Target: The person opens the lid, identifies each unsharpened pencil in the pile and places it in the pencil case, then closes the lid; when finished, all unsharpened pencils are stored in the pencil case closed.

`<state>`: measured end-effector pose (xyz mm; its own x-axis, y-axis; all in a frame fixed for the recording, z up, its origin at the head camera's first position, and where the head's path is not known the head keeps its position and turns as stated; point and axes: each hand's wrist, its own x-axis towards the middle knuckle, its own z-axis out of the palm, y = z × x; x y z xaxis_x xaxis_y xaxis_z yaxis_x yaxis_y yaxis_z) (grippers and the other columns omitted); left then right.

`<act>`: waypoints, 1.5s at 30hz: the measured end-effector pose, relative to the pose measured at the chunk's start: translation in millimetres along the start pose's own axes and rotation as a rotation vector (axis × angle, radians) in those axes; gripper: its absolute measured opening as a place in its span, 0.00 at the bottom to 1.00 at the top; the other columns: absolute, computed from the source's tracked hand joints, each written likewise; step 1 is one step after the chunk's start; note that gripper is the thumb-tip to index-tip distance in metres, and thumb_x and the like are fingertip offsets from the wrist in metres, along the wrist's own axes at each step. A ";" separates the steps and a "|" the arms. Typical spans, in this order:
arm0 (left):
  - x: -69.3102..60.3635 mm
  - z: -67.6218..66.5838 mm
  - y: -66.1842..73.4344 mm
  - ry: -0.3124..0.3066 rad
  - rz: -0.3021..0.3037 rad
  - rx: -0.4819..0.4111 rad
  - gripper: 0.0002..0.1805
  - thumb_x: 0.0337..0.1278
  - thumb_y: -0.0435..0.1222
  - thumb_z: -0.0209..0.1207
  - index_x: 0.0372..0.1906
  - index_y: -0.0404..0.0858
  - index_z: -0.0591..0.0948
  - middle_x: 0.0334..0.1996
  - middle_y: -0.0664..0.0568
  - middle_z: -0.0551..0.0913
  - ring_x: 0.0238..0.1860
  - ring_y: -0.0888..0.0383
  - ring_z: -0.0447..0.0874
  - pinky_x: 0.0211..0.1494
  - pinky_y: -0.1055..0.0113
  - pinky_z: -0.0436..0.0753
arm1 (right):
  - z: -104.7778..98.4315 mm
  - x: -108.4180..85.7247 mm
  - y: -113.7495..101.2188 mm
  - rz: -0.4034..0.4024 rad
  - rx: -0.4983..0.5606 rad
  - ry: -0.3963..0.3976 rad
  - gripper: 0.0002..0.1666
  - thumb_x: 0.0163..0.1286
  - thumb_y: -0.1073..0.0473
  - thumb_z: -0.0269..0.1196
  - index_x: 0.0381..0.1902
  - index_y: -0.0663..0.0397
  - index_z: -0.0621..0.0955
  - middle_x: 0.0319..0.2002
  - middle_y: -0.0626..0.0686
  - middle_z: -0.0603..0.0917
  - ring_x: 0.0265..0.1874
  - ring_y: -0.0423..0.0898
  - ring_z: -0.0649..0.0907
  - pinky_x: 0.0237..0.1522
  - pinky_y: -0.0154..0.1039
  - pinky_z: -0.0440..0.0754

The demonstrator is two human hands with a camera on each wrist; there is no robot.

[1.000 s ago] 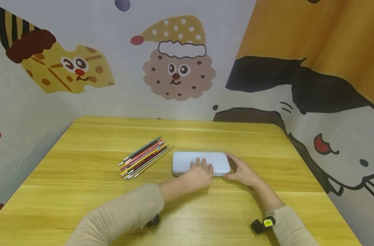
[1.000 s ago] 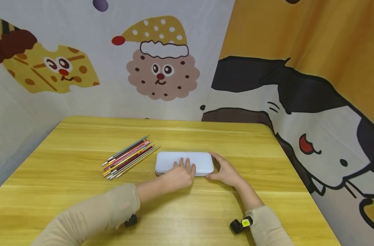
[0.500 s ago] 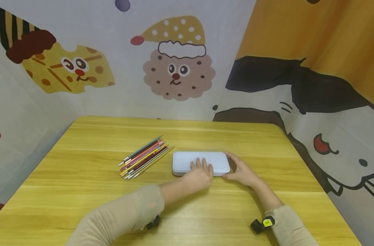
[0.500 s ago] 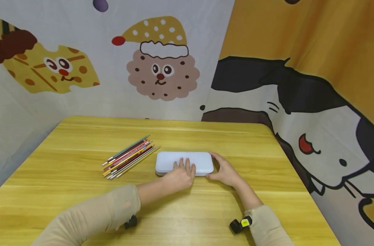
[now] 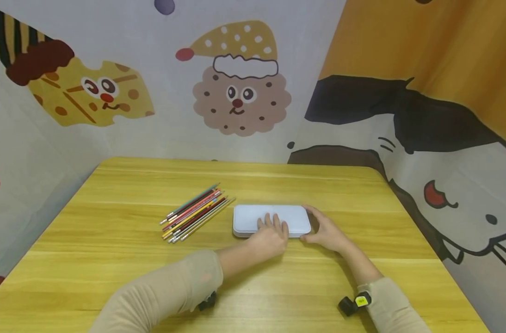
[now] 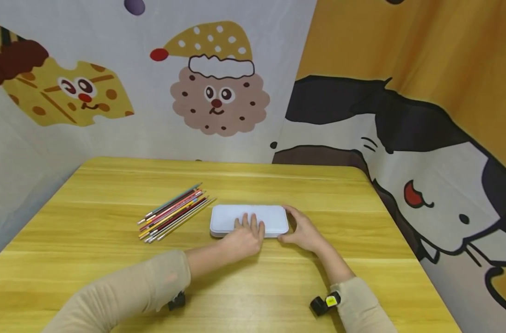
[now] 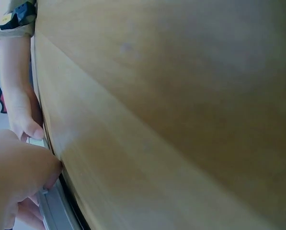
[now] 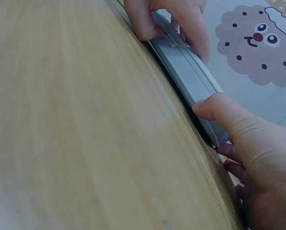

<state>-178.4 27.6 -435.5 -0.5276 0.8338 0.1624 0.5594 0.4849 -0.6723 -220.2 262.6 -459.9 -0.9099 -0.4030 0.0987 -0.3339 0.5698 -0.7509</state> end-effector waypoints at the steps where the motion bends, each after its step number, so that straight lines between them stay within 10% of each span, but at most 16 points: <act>1: 0.1 0.2 0.3 -0.004 -0.002 0.001 0.21 0.73 0.38 0.42 0.59 0.32 0.77 0.49 0.34 0.80 0.44 0.38 0.83 0.34 0.54 0.84 | 0.1 0.3 -0.3 -0.002 -0.001 0.001 0.56 0.47 0.57 0.76 0.71 0.58 0.61 0.65 0.62 0.68 0.65 0.61 0.64 0.65 0.63 0.53; 45: 4.5 -2.5 -1.4 0.051 -0.050 -0.050 0.18 0.71 0.34 0.45 0.55 0.32 0.80 0.46 0.35 0.82 0.42 0.40 0.84 0.33 0.54 0.84 | 1.4 1.1 -5.7 0.092 0.031 0.000 0.61 0.44 0.56 0.78 0.72 0.57 0.59 0.67 0.63 0.64 0.66 0.63 0.62 0.65 0.64 0.52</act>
<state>-179.9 31.4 -432.0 -0.5235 0.8198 0.2322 0.5648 0.5380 -0.6257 -219.0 257.9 -456.5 -0.9364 -0.3497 0.0289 -0.2412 0.5818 -0.7767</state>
